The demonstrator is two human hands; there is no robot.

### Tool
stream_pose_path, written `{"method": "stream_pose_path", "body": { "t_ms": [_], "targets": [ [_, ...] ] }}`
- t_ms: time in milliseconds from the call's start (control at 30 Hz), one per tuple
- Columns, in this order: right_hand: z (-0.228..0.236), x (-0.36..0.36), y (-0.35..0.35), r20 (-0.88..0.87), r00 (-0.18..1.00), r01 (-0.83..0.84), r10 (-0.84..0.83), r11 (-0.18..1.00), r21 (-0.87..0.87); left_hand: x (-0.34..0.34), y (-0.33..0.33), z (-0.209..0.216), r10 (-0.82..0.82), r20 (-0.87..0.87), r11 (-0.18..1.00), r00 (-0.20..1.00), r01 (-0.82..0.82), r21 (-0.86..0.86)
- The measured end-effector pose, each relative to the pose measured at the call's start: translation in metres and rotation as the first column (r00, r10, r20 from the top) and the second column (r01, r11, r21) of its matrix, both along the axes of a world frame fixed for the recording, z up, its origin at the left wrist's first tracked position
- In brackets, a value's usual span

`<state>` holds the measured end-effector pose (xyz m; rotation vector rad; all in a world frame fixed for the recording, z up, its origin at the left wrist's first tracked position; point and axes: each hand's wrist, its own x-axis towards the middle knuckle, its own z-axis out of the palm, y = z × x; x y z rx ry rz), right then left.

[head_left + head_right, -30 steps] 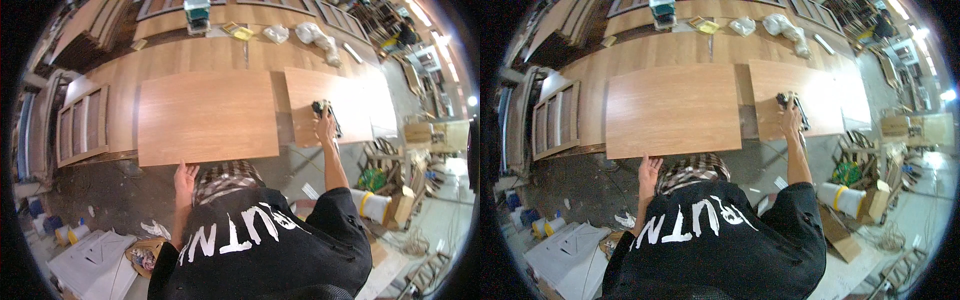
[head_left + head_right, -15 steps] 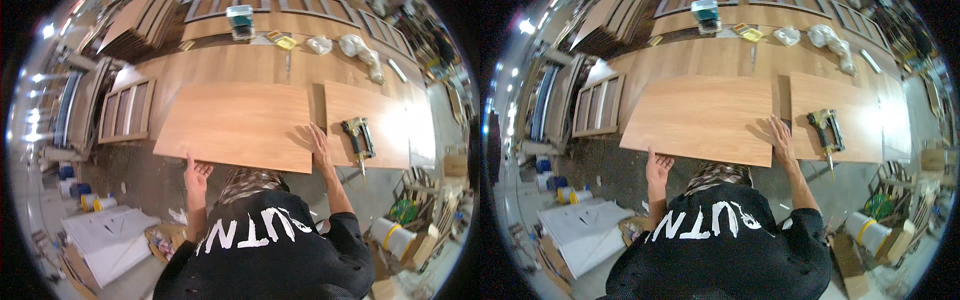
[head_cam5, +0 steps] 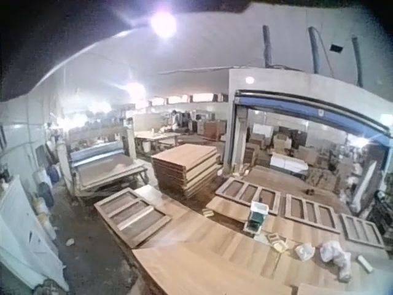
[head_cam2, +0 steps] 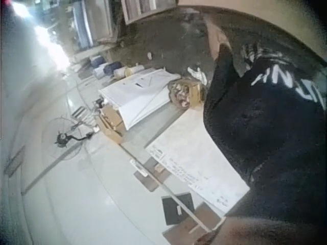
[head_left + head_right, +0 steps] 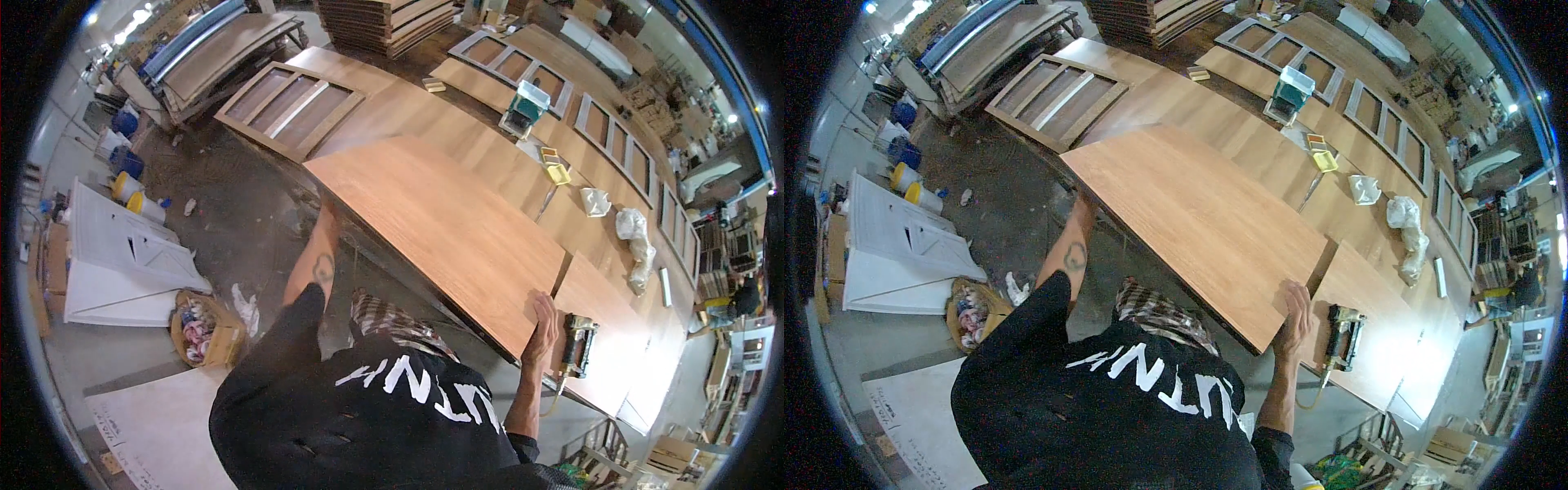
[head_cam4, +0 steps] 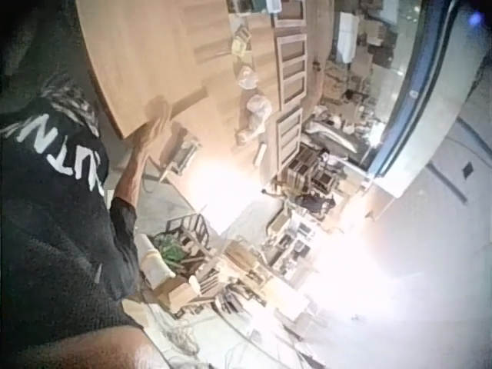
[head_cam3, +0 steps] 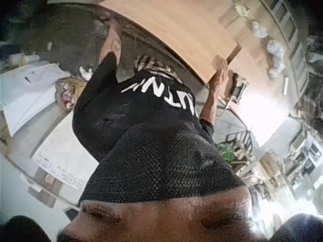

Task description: The person aligns wooden panels on a workbench and secures them using a pneumatic nail gun. They use a metal square to check the alignment of the boards and wipe the wooden surface with a white cloth.

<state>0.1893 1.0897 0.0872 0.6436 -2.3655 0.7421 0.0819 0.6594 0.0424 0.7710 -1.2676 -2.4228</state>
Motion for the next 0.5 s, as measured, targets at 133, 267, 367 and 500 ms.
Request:
{"method": "stream_pose_path", "body": {
  "t_ms": [133, 267, 367, 500],
  "targets": [
    [0.022, -0.007, -0.013, -0.055, 0.998, 0.046, -0.041, 0.994, 0.102, -0.063, -0.03, -0.063, 0.075, -0.34, 0.996, 0.937, -0.052, 0.074],
    [0.042, -0.01, -0.025, -0.066, 0.996, 0.071, -0.06, 0.982, 0.172, -0.121, -0.037, -0.097, 0.048, -0.53, 0.991, 0.846, 0.027, 0.132],
    [0.073, -0.019, -0.043, -0.12, 0.99, 0.098, -0.071, 0.967, 0.236, -0.155, -0.041, -0.11, 0.007, -0.608, 0.982, 0.794, 0.11, 0.156],
    [0.118, -0.058, -0.069, -0.147, 0.986, 0.105, -0.085, 0.985, 0.136, -0.21, -0.107, -0.138, -0.067, -0.764, 0.959, 0.642, 0.253, 0.128]
  ]
}}
